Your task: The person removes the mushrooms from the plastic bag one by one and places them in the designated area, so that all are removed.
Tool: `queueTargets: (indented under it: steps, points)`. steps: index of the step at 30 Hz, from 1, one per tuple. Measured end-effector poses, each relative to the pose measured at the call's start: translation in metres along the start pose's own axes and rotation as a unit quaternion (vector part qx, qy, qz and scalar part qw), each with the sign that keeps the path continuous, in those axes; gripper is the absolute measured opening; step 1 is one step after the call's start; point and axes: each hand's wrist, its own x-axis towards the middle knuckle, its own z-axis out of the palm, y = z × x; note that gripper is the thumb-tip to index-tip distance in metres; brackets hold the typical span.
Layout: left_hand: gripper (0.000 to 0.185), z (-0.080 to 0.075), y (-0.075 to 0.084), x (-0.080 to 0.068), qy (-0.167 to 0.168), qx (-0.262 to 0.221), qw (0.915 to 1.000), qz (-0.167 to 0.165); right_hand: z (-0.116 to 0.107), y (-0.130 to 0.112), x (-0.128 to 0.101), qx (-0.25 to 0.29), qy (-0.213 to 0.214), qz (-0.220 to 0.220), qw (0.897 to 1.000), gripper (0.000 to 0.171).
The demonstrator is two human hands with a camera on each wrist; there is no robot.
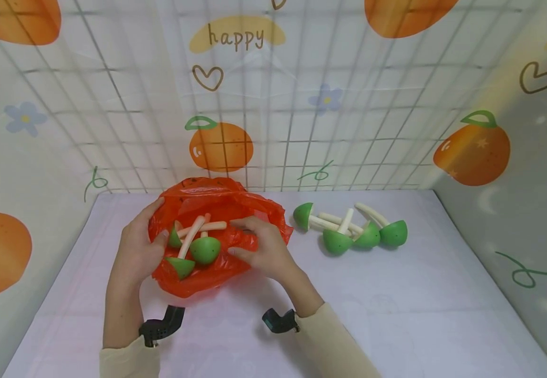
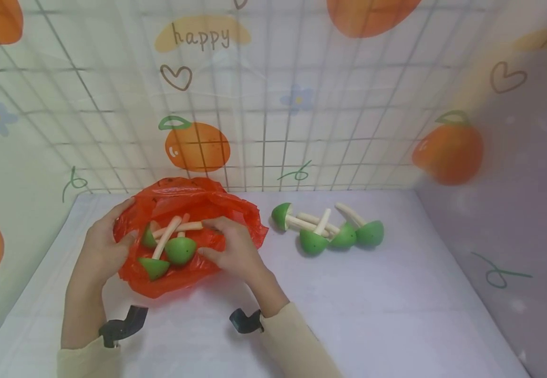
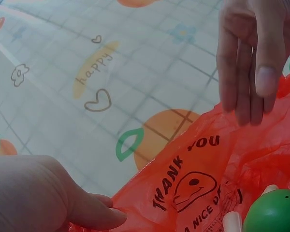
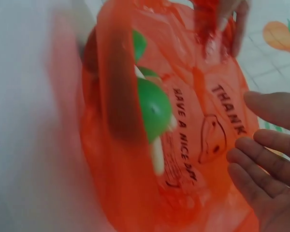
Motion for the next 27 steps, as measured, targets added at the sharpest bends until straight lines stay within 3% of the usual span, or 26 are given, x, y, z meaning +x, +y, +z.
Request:
queueTargets:
  steps: [12, 27]
  points:
    - [0.075, 0.0, 0.0, 0.0, -0.004, 0.002, 1.0, -0.006, 0.039, -0.011, 0.011, 0.046, -0.057, 0.006, 0.997, 0.056]
    - [0.074, -0.003, -0.003, -0.001, 0.001, 0.01, 0.9999, -0.003, 0.073, -0.013, 0.017, 0.022, -0.094, 0.003, 0.995, 0.051]
